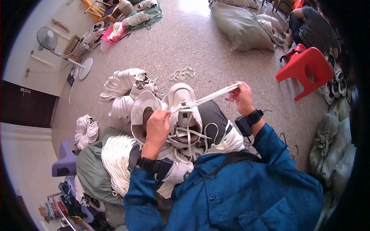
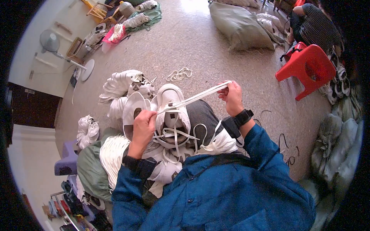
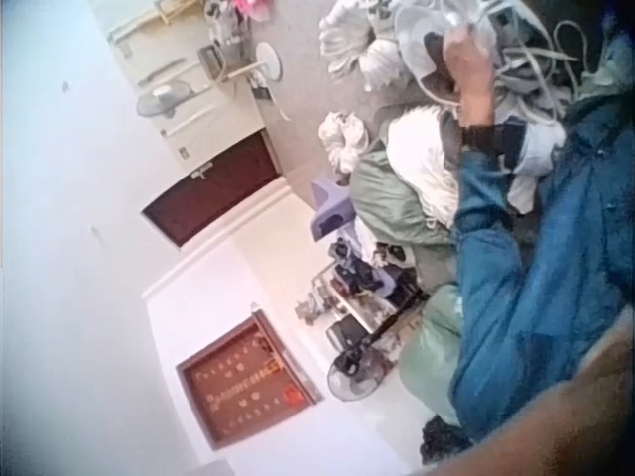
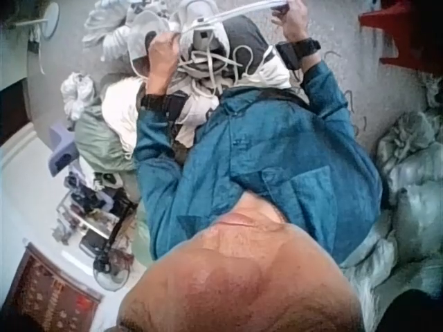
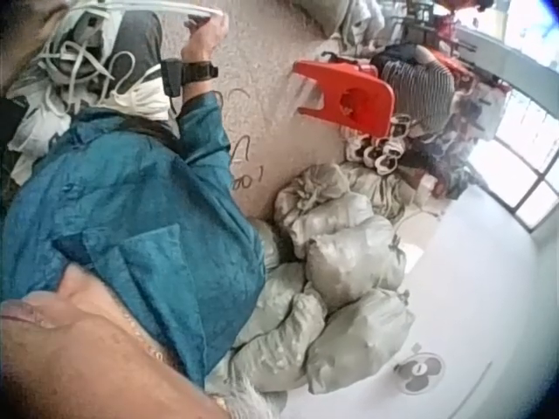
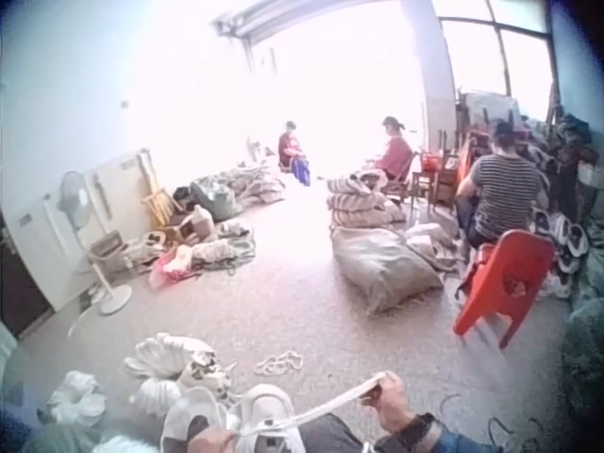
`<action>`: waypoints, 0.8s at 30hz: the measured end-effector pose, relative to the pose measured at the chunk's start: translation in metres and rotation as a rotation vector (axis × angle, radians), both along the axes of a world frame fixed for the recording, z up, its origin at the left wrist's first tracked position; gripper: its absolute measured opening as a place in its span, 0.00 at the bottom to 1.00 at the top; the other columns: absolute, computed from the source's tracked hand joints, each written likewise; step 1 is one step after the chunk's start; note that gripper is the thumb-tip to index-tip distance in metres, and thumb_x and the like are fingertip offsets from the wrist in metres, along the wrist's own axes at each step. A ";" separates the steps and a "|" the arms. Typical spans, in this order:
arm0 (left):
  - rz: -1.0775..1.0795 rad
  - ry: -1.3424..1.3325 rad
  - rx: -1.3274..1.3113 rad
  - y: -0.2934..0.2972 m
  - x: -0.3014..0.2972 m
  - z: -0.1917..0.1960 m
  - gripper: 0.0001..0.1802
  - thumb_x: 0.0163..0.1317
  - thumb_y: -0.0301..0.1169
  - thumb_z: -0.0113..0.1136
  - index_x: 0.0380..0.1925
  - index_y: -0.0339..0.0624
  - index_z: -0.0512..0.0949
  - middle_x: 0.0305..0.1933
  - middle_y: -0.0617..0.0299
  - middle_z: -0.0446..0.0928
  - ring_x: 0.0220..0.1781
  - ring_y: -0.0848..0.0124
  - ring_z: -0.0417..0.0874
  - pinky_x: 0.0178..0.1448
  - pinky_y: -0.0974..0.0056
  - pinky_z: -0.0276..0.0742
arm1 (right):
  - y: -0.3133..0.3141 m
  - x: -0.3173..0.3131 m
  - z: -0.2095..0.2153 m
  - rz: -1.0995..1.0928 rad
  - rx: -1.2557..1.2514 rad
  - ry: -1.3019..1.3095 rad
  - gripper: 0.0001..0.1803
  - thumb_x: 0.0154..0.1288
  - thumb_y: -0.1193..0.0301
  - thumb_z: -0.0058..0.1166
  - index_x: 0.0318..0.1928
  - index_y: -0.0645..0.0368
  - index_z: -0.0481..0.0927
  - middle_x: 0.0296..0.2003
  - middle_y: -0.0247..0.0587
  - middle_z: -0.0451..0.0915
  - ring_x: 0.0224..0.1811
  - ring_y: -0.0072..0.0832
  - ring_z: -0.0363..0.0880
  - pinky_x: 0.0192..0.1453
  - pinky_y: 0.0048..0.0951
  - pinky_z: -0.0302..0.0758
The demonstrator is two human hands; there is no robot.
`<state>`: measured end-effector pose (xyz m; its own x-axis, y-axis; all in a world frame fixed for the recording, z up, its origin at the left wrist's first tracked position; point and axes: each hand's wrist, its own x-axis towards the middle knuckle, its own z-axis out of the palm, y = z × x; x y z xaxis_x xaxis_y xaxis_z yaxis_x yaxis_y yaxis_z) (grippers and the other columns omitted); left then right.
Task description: Lacing and organizing multiple pairs of white athletic shoes in a shoe manufacturing workshop.
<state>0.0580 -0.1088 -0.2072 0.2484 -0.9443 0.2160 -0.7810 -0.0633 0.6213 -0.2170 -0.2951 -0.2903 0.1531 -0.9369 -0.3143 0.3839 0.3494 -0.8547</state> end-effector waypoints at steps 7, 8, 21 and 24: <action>0.075 0.060 0.074 -0.016 -0.005 -0.005 0.06 0.60 0.27 0.60 0.32 0.35 0.80 0.30 0.49 0.79 0.32 0.58 0.81 0.38 0.57 0.75 | 0.014 -0.002 -0.019 0.251 -0.461 0.566 0.11 0.69 0.70 0.49 0.47 0.63 0.75 0.38 0.39 0.81 0.39 0.23 0.79 0.42 0.27 0.76; 0.090 0.220 0.103 -0.016 -0.003 -0.009 0.06 0.61 0.27 0.61 0.33 0.34 0.80 0.29 0.51 0.80 0.28 0.63 0.82 0.35 0.62 0.76 | 0.020 0.002 -0.010 0.275 -0.518 0.573 0.13 0.68 0.70 0.50 0.48 0.64 0.76 0.38 0.38 0.80 0.40 0.22 0.77 0.43 0.27 0.75; 0.032 -0.153 0.143 -0.014 -0.012 -0.004 0.05 0.61 0.29 0.57 0.34 0.40 0.79 0.36 0.50 0.78 0.40 0.50 0.81 0.44 0.51 0.76 | 0.074 0.047 0.049 0.553 -0.745 0.564 0.08 0.67 0.74 0.51 0.42 0.62 0.81 0.33 0.45 0.81 0.34 0.35 0.80 0.38 0.34 0.76; 0.019 -0.307 0.081 -0.013 -0.019 -0.010 0.04 0.60 0.30 0.59 0.31 0.42 0.79 0.35 0.51 0.77 0.39 0.52 0.81 0.42 0.52 0.76 | 0.086 0.072 0.054 0.609 -1.011 0.605 0.09 0.62 0.76 0.52 0.41 0.61 0.81 0.43 0.48 0.80 0.46 0.41 0.79 0.49 0.39 0.75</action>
